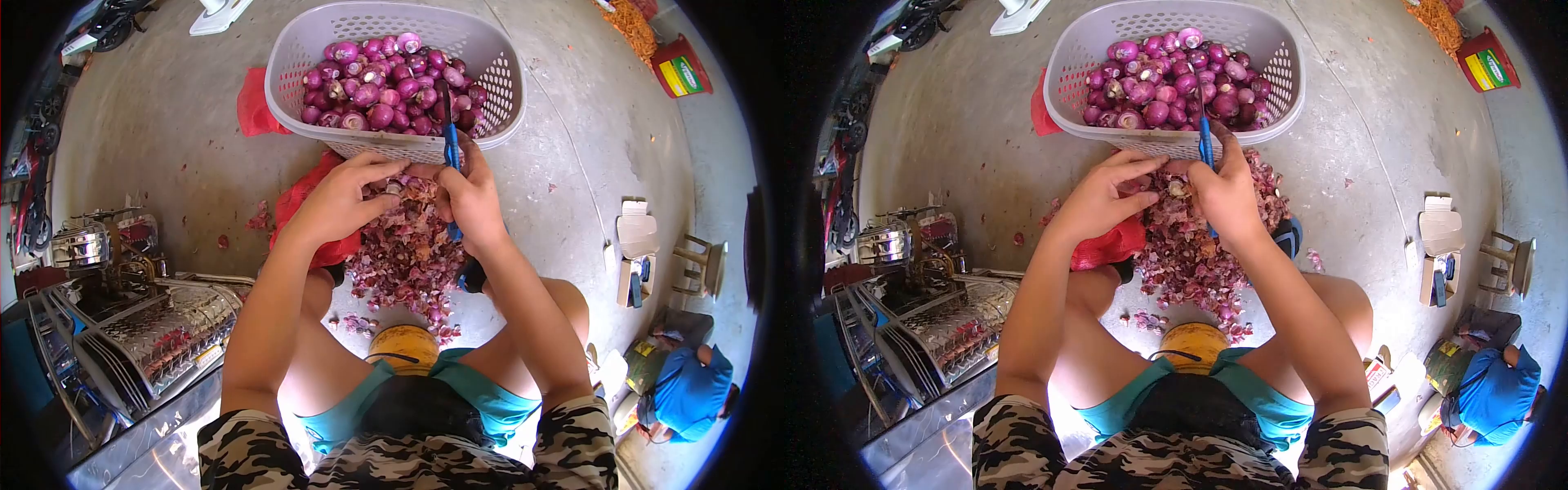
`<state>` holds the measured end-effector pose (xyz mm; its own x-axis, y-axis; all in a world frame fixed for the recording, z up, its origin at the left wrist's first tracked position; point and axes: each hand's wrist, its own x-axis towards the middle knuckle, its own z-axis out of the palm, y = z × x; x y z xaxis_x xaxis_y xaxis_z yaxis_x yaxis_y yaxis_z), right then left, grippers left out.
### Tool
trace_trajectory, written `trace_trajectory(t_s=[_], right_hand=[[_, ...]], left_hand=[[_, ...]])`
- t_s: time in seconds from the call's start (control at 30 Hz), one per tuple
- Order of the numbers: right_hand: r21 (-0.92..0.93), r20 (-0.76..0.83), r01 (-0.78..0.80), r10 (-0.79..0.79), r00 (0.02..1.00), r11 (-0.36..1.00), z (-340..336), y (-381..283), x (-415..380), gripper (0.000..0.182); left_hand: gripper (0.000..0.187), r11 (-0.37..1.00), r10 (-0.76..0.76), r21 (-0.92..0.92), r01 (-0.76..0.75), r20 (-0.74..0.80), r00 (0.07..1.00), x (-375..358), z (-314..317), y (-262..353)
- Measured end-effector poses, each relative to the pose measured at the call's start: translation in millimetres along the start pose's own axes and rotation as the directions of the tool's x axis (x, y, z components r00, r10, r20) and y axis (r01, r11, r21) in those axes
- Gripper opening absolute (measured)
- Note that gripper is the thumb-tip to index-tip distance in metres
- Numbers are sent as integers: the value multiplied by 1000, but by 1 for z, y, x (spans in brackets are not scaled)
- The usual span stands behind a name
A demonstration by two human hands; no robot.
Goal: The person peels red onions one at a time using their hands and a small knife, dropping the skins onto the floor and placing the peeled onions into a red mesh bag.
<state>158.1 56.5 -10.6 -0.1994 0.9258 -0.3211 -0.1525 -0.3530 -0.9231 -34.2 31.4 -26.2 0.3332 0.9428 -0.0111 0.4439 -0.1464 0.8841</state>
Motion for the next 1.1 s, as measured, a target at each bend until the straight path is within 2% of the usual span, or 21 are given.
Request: trace_trajectory(t_s=[0.13, 0.17, 0.23, 0.3, 0.5, 0.7, 0.73, 0.83, 0.93, 1.03, 1.1], right_hand=[[95, -66, 83, -77, 995, 992, -2, -1, 3, 59], [65, -58, 70, -67, 996, 995, -4, -3, 4, 57], [7, -38, 45, -45, 998, 999, -9, -10, 7, 54], [41, -23, 53, -52, 998, 998, -10, -8, 7, 50], [7, 0, 56, -56, 998, 998, -5, -10, 1, 47], [-66, 25, 75, -73, 997, 995, -6, -12, 0, 47], [-78, 26, 85, -84, 996, 993, -6, -10, 0, 46], [-90, 34, 91, -88, 995, 992, -5, -10, -2, 45], [-106, 43, 111, -107, 993, 988, -6, -9, -3, 46], [-140, 47, 87, -81, 996, 986, -9, -7, -3, 45], [-164, 57, 73, -65, 996, 984, -9, -8, -3, 45]], left_hand=[[32, 993, -67, 110, 51, 147, 987, -5, 4, -2], [30, 987, -92, 149, 65, 183, 979, -7, 9, -6], [22, 980, -86, 192, 58, 141, 986, -4, 15, -18], [20, 970, -78, 237, 59, 72, 994, 1, 18, -24], [18, 929, -201, 298, 220, -92, 975, 18, 32, -25], [40, 836, -298, 417, 358, -202, 933, 24, 65, -53], [56, 813, -382, 434, 387, -105, 918, 24, 69, -60], [66, 787, -426, 475, 393, -42, 904, 19, 77, -69], [71, 739, -532, 514, 435, 49, 845, 20, 78, -76], [77, 755, -339, 610, 241, 48, 940, 9, 84, -94], [71, 807, -370, 525, 271, 91, 925, 10, 76, -95]])
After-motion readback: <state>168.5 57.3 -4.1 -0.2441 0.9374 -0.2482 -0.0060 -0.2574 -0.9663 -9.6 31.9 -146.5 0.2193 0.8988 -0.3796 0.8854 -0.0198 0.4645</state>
